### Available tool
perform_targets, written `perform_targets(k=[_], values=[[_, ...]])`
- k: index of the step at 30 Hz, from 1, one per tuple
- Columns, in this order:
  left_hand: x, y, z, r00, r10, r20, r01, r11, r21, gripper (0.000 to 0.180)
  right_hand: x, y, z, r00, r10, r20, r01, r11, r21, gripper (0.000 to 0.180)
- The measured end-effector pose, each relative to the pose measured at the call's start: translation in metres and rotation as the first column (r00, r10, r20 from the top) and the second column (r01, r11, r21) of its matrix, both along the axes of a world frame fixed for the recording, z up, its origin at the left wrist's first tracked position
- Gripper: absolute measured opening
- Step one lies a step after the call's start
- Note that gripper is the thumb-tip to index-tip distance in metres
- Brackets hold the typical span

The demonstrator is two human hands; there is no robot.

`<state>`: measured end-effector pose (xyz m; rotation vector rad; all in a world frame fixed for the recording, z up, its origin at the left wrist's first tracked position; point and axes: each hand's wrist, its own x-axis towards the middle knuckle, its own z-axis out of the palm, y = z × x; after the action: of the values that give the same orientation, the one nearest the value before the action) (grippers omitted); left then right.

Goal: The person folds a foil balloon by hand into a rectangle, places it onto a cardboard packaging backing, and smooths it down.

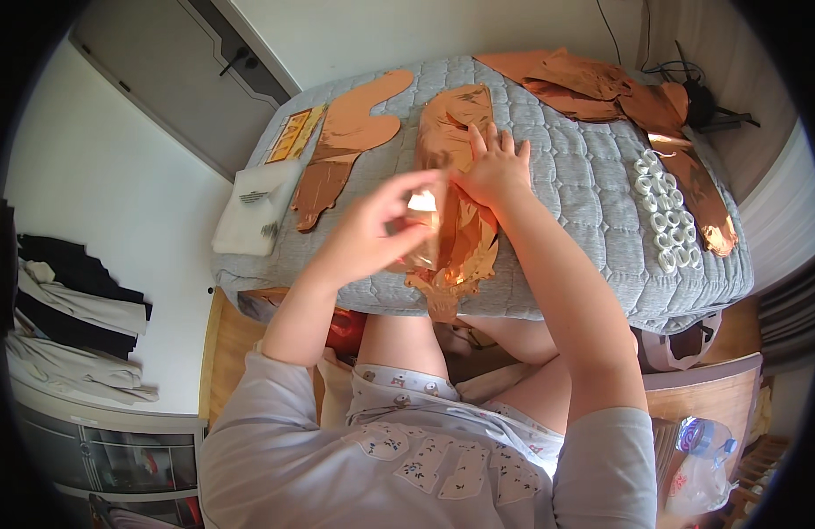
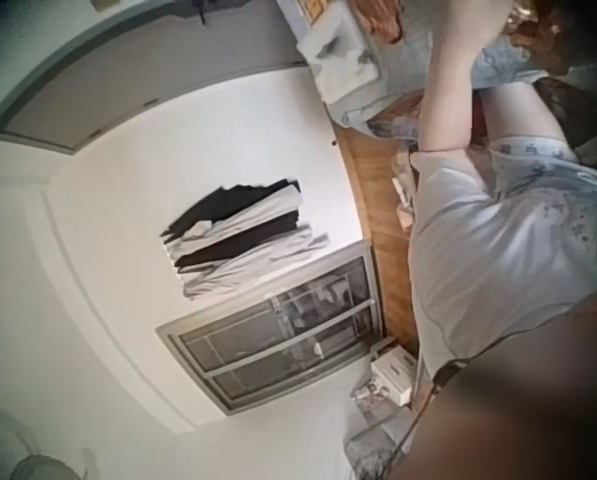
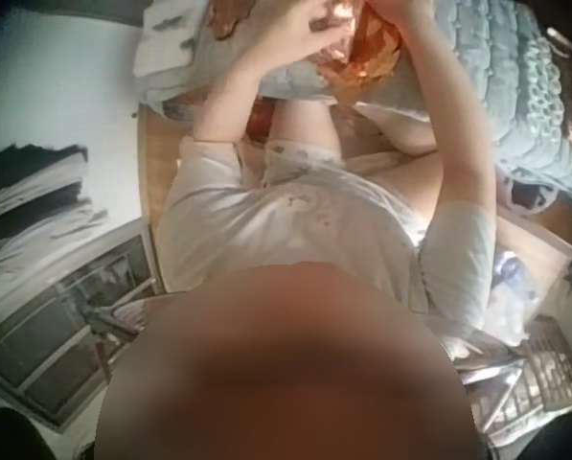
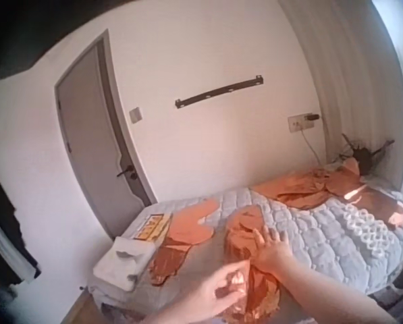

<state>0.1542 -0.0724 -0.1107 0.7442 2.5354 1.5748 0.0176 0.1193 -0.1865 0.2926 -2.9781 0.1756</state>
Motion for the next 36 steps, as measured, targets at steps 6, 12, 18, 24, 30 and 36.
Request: perform_targets(k=[6, 12, 18, 24, 30, 36], values=[[-0.03, 0.033, 0.0, 0.968, -0.216, 0.13, 0.251, 0.883, -0.397, 0.065, -0.023, 0.006, -0.013, 0.997, -0.008, 0.076, 0.008, 1.0, 0.001, 0.065], [-0.087, -0.002, -0.018, 0.798, -0.451, 0.399, 0.438, 0.889, 0.13, 0.07, -0.028, 0.009, -0.021, 0.998, -0.009, 0.063, 0.007, 1.0, 0.029, 0.067], [-0.136, -0.041, -0.051, 0.921, -0.221, -0.322, 0.022, 0.853, -0.522, 0.088, -0.024, 0.001, -0.014, 0.996, -0.003, 0.086, 0.002, 1.0, 0.015, 0.062], [-0.146, -0.04, -0.067, 0.891, -0.324, -0.318, -0.056, 0.617, -0.785, 0.104, -0.027, 0.006, -0.02, 0.998, -0.024, 0.064, 0.028, 0.998, -0.054, 0.05], [-0.143, -0.038, -0.069, 0.9, -0.299, -0.317, -0.045, 0.66, -0.75, 0.104, -0.023, 0.01, -0.018, 0.998, -0.017, 0.06, 0.018, 1.0, -0.016, 0.057], [-0.143, -0.04, -0.069, 0.899, -0.292, -0.327, -0.037, 0.692, -0.72, 0.11, -0.018, 0.02, 0.01, 0.983, 0.03, 0.182, 0.021, 0.962, -0.272, 0.055]])
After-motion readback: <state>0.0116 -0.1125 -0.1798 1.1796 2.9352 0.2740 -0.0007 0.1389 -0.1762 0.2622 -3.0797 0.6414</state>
